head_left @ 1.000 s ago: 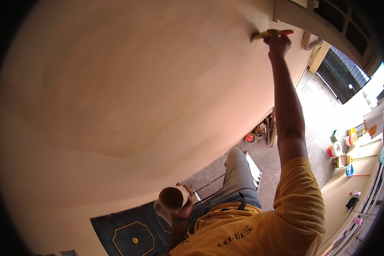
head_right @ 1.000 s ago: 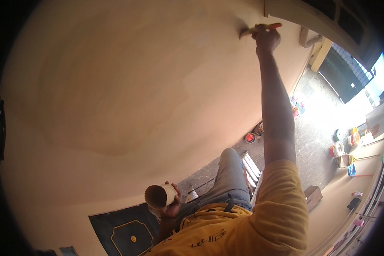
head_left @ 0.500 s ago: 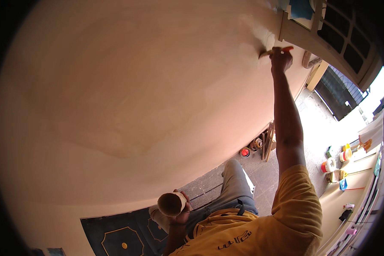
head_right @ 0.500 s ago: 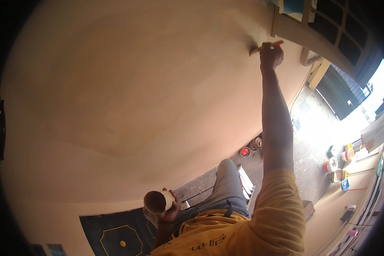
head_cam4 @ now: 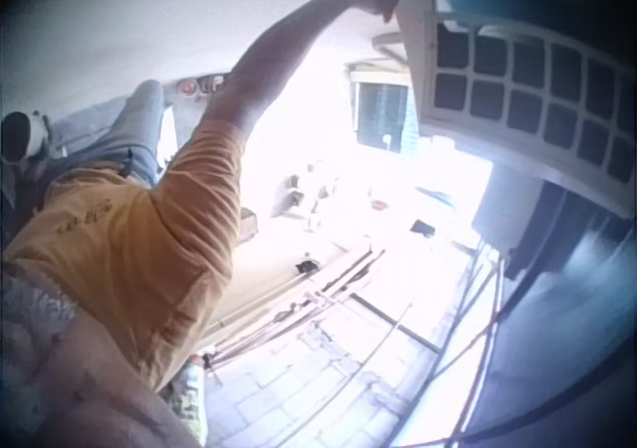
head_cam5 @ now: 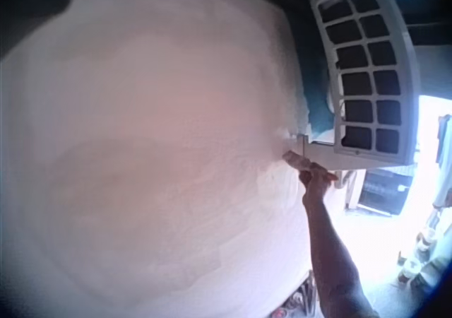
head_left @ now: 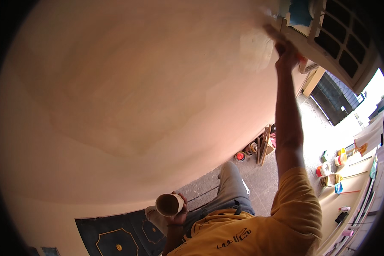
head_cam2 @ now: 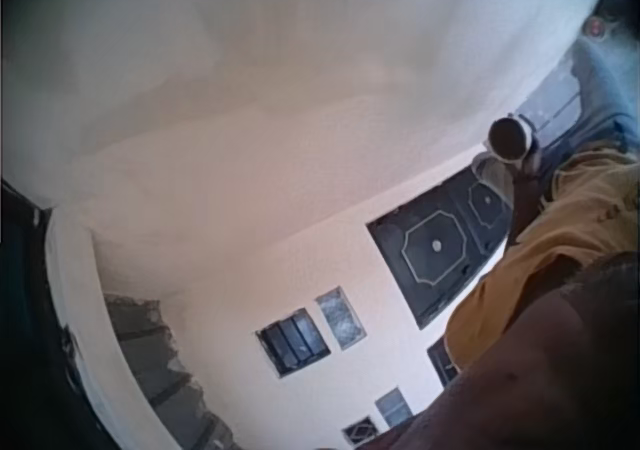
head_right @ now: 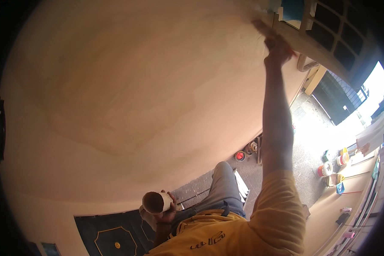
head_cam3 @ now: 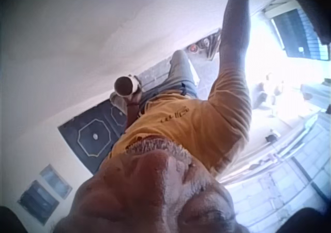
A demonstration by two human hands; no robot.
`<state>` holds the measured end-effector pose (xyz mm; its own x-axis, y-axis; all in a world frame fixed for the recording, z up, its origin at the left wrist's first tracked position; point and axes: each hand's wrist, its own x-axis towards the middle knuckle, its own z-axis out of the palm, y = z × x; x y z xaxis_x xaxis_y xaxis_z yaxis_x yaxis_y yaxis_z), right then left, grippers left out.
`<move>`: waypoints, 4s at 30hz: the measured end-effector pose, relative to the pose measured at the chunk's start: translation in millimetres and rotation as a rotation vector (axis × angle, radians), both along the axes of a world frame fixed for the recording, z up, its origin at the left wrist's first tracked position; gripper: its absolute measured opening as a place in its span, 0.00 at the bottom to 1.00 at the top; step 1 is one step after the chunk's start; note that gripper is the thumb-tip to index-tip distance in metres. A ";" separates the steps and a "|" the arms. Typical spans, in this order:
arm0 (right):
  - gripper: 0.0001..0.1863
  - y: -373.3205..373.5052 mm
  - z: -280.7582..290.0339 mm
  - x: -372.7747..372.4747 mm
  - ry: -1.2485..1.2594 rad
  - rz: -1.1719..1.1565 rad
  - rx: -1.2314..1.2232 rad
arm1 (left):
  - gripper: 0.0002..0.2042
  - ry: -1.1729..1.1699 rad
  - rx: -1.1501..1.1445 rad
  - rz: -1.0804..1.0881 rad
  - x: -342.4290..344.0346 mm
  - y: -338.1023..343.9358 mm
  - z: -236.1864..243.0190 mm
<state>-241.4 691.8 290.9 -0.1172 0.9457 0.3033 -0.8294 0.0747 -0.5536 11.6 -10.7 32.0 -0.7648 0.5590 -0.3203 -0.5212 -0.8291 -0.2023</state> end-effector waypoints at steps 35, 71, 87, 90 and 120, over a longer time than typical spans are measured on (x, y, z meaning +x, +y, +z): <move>0.07 -123.5 324.5 4.3 -0.084 -0.004 0.526 | 0.29 0.050 0.004 0.073 -1.1 5.2 4.2; 0.06 -104.9 284.8 6.0 -0.363 -0.155 0.469 | 0.32 0.070 -0.015 0.122 11.1 -1.1 -6.1; 0.19 -212.0 -9.0 -18.9 0.144 0.462 -0.031 | 0.33 0.103 -0.056 0.093 3.7 6.1 18.3; 0.22 -220.7 -36.5 -11.4 0.088 0.445 -0.103 | 0.35 0.086 -0.056 0.074 4.4 1.6 20.4; 0.11 -147.3 103.7 -9.9 -0.244 0.162 0.359 | 0.35 0.031 0.052 0.124 9.5 2.1 -7.0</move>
